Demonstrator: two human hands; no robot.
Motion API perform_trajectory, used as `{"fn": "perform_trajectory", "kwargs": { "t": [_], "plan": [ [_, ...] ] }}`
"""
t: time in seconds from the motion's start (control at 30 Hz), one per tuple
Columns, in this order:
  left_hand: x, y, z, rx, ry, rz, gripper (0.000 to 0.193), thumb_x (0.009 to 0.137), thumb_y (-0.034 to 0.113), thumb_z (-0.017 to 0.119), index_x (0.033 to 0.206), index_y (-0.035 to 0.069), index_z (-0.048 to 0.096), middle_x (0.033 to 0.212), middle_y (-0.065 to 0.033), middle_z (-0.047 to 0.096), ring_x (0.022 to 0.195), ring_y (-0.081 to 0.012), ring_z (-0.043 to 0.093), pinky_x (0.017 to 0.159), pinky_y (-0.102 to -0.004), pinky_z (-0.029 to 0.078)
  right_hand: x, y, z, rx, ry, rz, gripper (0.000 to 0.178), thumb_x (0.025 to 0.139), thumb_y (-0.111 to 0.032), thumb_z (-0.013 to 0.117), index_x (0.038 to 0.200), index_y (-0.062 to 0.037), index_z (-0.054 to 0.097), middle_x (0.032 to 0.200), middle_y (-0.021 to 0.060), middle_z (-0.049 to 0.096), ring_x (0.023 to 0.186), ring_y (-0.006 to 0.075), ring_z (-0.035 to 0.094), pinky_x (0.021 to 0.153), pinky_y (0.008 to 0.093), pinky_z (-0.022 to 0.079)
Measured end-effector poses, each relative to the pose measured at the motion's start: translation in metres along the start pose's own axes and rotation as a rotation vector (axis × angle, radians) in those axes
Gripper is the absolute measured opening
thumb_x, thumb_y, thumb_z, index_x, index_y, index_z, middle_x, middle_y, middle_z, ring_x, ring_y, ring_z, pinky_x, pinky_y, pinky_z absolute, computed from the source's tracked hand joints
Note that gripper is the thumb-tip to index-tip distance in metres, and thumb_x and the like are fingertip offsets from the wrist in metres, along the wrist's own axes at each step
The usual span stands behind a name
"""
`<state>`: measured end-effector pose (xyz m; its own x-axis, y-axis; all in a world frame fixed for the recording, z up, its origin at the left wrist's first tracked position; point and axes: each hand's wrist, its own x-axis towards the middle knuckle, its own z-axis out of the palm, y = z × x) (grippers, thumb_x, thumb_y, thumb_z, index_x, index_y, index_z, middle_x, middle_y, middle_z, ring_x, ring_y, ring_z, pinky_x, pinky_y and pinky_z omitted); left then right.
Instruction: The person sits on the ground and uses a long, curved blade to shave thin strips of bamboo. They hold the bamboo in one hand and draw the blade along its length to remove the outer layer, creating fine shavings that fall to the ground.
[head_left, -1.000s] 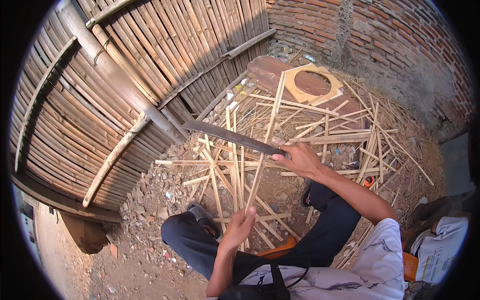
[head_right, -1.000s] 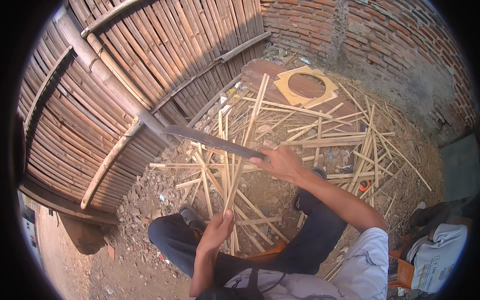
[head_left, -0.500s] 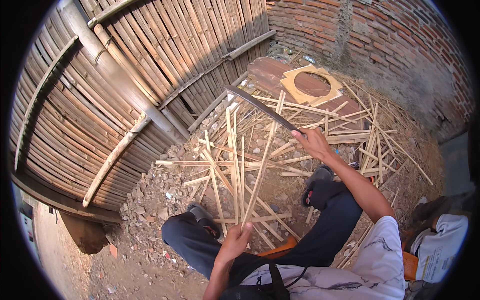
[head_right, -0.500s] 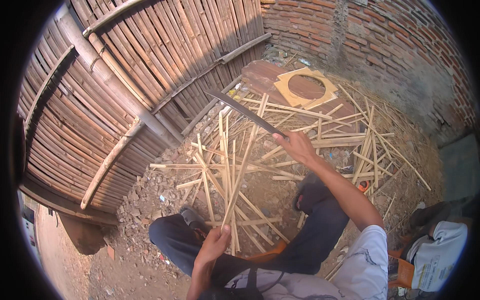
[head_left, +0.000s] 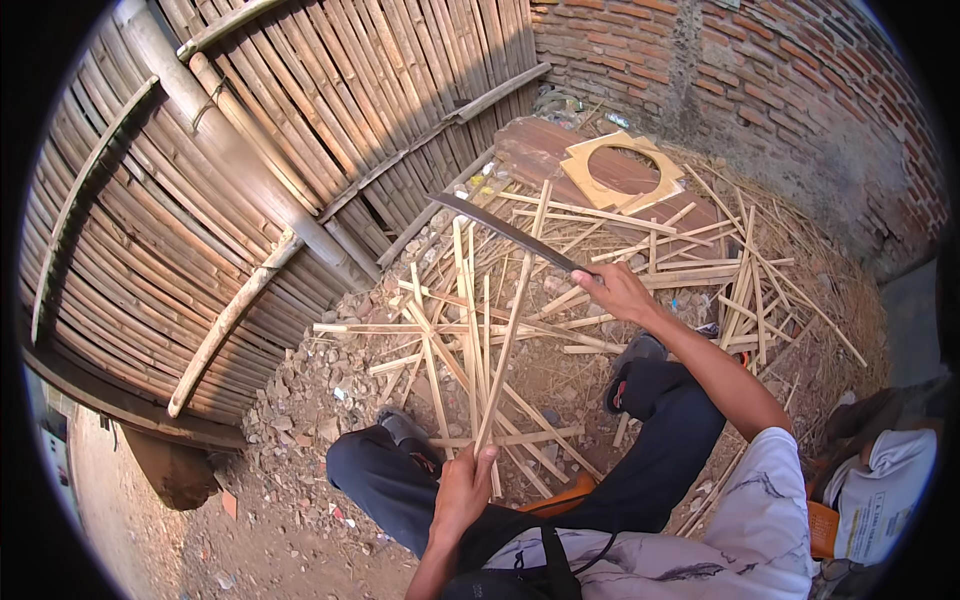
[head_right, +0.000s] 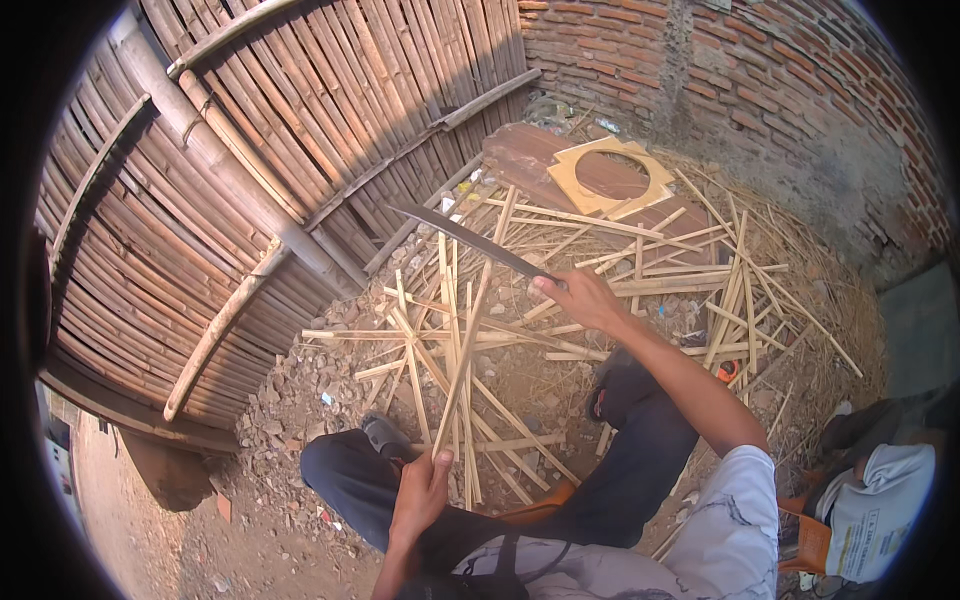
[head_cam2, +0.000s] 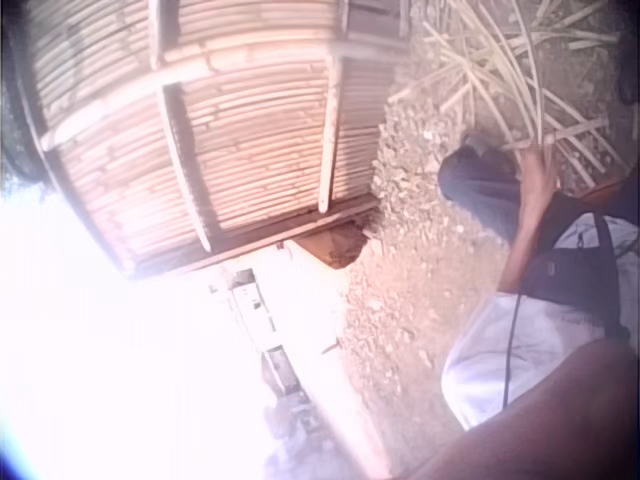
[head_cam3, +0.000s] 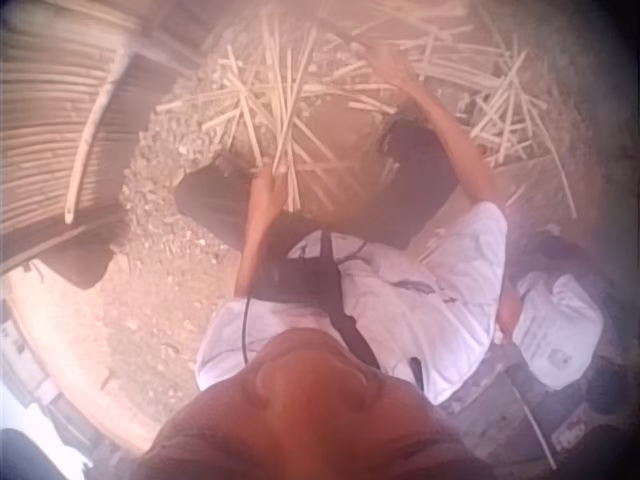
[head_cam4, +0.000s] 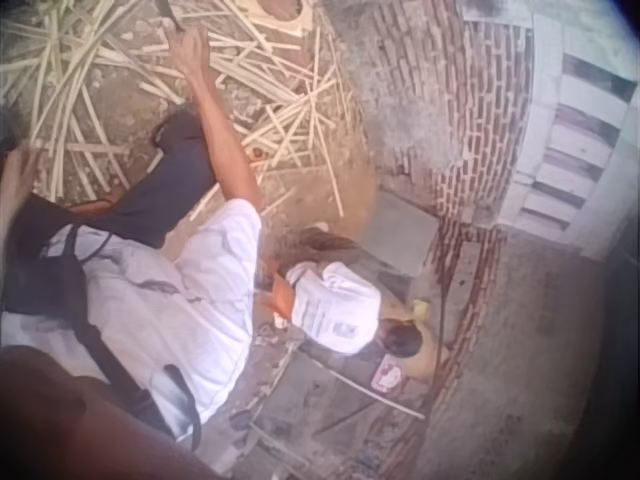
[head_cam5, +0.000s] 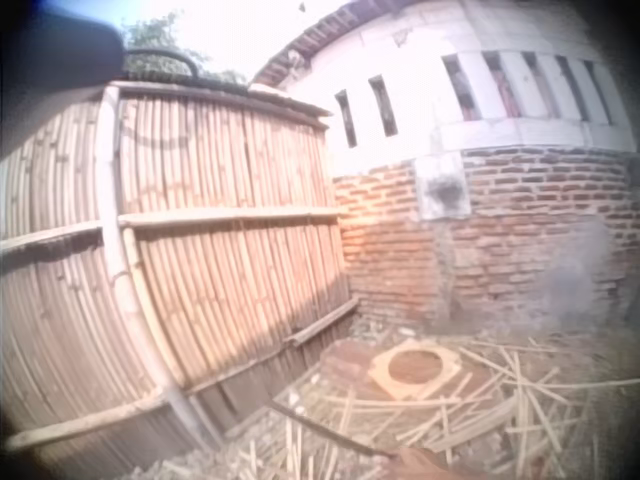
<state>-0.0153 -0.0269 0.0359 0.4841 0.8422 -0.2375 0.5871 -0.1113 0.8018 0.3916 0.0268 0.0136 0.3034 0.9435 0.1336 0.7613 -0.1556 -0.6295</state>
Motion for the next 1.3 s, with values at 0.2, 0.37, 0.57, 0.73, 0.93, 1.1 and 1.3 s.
{"fn": "perform_trajectory", "kwargs": {
  "t": [0.2,0.37,0.57,0.73,0.93,1.1,1.3],
  "plan": [
    [-0.010,-0.025,-0.008,0.034,-0.015,0.022,0.041,0.112,0.034,0.047,0.098,-0.003,0.059,0.073,-0.0314,0.060,0.079,-0.0564,0.061,0.068,-0.0558,0.046,0.005,0.031,-0.003,0.201,-0.024,0.255,0.075,0.103,-0.067,0.048,0.089,0.0022,0.074,0.060,0.0072,0.054,0.060,0.0196,0.055,0.063,0.0409,0.047],
    [0.008,-0.020,-0.023,0.240,0.161,0.081,0.033,0.110,0.032,0.051,0.099,0.001,0.058,0.073,-0.0290,0.065,0.078,-0.0529,0.065,0.067,-0.0592,0.048,-0.005,0.008,0.000,0.202,-0.080,0.083,0.053,0.095,-0.052,0.073,0.077,-0.0026,0.067,0.062,0.0001,0.053,0.061,0.0129,0.050,0.060,0.0366,0.044],
    [0.032,-0.011,-0.048,0.589,0.304,0.138,0.032,0.104,0.033,0.061,0.096,0.003,0.063,0.071,-0.0263,0.068,0.071,-0.0510,0.067,0.066,-0.0596,0.053,-0.028,-0.033,-0.004,0.394,-0.061,0.107,0.025,0.093,-0.027,0.077,0.096,-0.0029,0.070,0.064,-0.0036,0.054,0.056,0.0067,0.047,0.052,0.0287,0.036],
    [0.082,-0.008,-0.070,0.858,0.108,0.149,0.039,0.102,0.039,0.063,0.096,0.002,0.073,0.084,-0.0239,0.074,0.082,-0.0424,0.074,0.074,-0.0535,0.059,-0.077,-0.093,0.008,1.061,-0.119,0.429,0.022,0.095,-0.020,0.070,0.110,-0.0040,0.069,0.062,-0.0052,0.047,0.048,0.0055,0.041,0.046,0.0256,0.033],
    [0.182,-0.019,-0.055,1.112,-0.290,0.143,0.042,0.098,0.043,0.064,0.102,0.005,0.080,0.104,-0.0180,0.078,0.097,-0.0353,0.077,0.087,-0.0482,0.060,-0.119,-0.052,0.136,1.427,0.018,0.681,0.006,0.092,-0.006,0.057,0.098,-0.0060,0.060,0.059,-0.0066,0.041,0.042,0.0051,0.037,0.041,0.0261,0.033],
    [0.216,-0.067,-0.020,1.126,-0.393,0.101,0.042,0.096,0.044,0.066,0.108,0.006,0.081,0.111,-0.0178,0.078,0.102,-0.0344,0.076,0.089,-0.0473,0.060,-0.156,0.002,0.253,1.353,-0.046,0.944,0.008,0.090,-0.007,0.062,0.082,-0.0072,0.060,0.058,-0.0041,0.045,0.043,0.0071,0.040,0.039,0.0275,0.033],
    [0.218,-0.042,-0.001,1.139,-0.416,0.038,0.029,0.093,0.029,0.070,0.110,0.007,0.081,0.115,-0.0148,0.078,0.108,-0.0315,0.076,0.089,-0.0438,0.061,-0.176,0.013,0.301,1.305,-0.090,0.958,0.011,0.089,-0.007,0.063,0.078,-0.0080,0.060,0.057,-0.0024,0.046,0.042,0.0103,0.041,0.038,0.0298,0.033]
  ]
}}
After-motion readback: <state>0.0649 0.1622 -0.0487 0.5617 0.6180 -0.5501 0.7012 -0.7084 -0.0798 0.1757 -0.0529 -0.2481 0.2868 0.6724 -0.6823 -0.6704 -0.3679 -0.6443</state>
